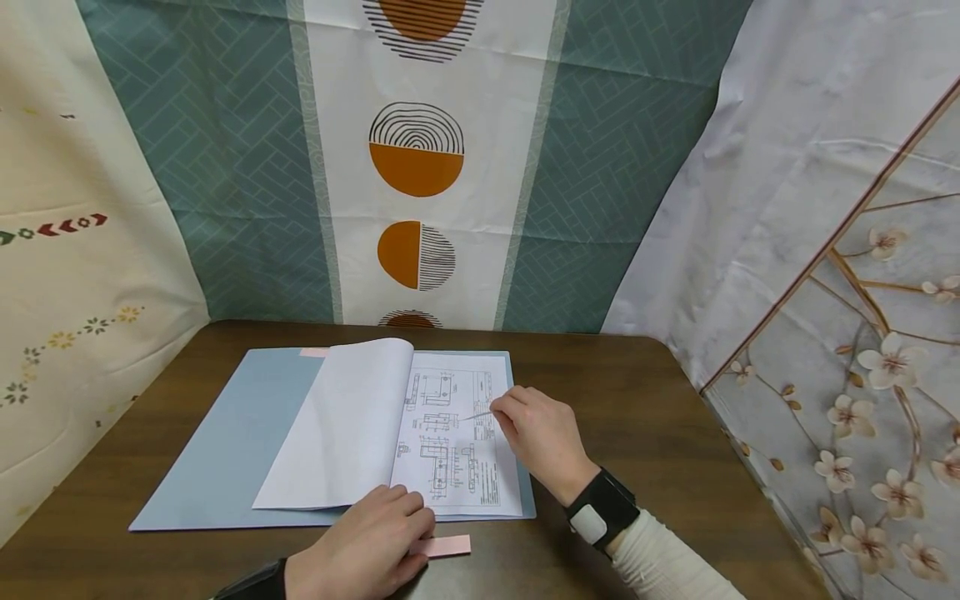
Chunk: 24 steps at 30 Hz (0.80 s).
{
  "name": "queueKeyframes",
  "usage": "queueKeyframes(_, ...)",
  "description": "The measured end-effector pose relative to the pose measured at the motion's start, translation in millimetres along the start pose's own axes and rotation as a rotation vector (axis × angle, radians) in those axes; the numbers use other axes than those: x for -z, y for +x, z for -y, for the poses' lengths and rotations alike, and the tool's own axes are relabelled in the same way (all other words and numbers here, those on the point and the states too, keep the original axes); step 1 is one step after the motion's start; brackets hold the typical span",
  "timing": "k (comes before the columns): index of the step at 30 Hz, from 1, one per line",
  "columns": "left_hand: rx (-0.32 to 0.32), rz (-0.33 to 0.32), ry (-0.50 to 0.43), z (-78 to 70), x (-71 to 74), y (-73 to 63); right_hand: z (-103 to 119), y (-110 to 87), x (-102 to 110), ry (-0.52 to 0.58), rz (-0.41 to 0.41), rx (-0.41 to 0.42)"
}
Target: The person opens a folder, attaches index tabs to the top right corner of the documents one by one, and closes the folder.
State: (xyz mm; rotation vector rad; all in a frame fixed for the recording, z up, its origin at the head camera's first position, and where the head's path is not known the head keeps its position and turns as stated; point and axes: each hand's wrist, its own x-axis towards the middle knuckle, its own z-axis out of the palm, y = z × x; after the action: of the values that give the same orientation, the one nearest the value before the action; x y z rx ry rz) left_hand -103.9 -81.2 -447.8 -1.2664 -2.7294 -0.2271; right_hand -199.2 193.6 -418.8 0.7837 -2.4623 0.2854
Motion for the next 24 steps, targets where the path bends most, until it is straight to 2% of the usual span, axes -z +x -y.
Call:
queueKeyframes(6,0.028,0.025,-0.046,0.6,2.6,2.6,-0.8,-1.1,0.1,-0.002,0.004,-0.003)
queueKeyframes(9,0.050,0.008,-0.054,2.3,7.4,6.8,-1.9,-1.6,0.2,-0.002,0.004,-0.004)
queueKeyframes(15,0.070,-0.077,0.084,13.1,18.2,18.4,-5.3,-2.4,-1.3,-0.003,0.005,-0.004)
queueKeyframes(19,0.103,-0.077,0.117,23.5,22.7,27.6,-8.1,-3.5,-3.2,-0.004,0.004,-0.006)
queueKeyframes(24,0.158,-0.055,0.113,33.0,20.5,35.8,-9.6,-4.0,-3.9,-0.003,0.008,-0.016)
